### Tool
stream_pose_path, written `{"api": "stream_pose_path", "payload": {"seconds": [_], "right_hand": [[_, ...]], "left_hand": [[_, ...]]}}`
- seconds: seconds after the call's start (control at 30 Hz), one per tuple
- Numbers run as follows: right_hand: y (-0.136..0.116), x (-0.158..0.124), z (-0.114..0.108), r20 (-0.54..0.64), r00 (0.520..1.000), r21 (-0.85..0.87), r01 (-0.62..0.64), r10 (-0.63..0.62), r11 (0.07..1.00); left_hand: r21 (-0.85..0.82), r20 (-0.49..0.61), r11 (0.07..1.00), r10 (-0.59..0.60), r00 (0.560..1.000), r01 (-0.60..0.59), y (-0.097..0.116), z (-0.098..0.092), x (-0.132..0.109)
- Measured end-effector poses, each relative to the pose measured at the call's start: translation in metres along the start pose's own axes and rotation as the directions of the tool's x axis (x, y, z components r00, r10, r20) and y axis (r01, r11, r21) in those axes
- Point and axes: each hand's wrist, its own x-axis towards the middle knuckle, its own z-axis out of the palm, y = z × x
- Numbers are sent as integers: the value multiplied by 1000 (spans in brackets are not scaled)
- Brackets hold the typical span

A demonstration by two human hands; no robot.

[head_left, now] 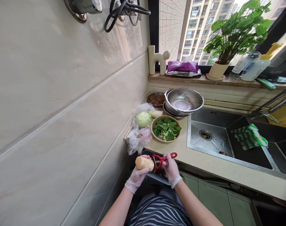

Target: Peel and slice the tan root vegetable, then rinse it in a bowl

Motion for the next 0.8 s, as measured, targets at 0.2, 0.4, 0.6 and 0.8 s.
{"api": "stream_pose_path", "payload": {"seconds": [0.2, 0.4, 0.6, 0.8], "right_hand": [[-2, 0, -1, -31, 993, 173, -105, 112, 979], [-14, 3, -4, 24, 995, 148, -102, 100, 984], [-18, -11, 10, 180, 981, 20, -75, 70, 997], [-21, 5, 2, 56, 997, -66, -49, 52, 997]], "left_hand": [[-107, 1, 972, -209, 978, 208, -3, -5, 1], [-171, 112, 871, -447, 888, 460, -1, -10, 0], [-45, 116, 837, -537, 835, 545, -1, -14, -4], [234, 142, 879, -454, 880, 416, 6, -9, -8]]}}
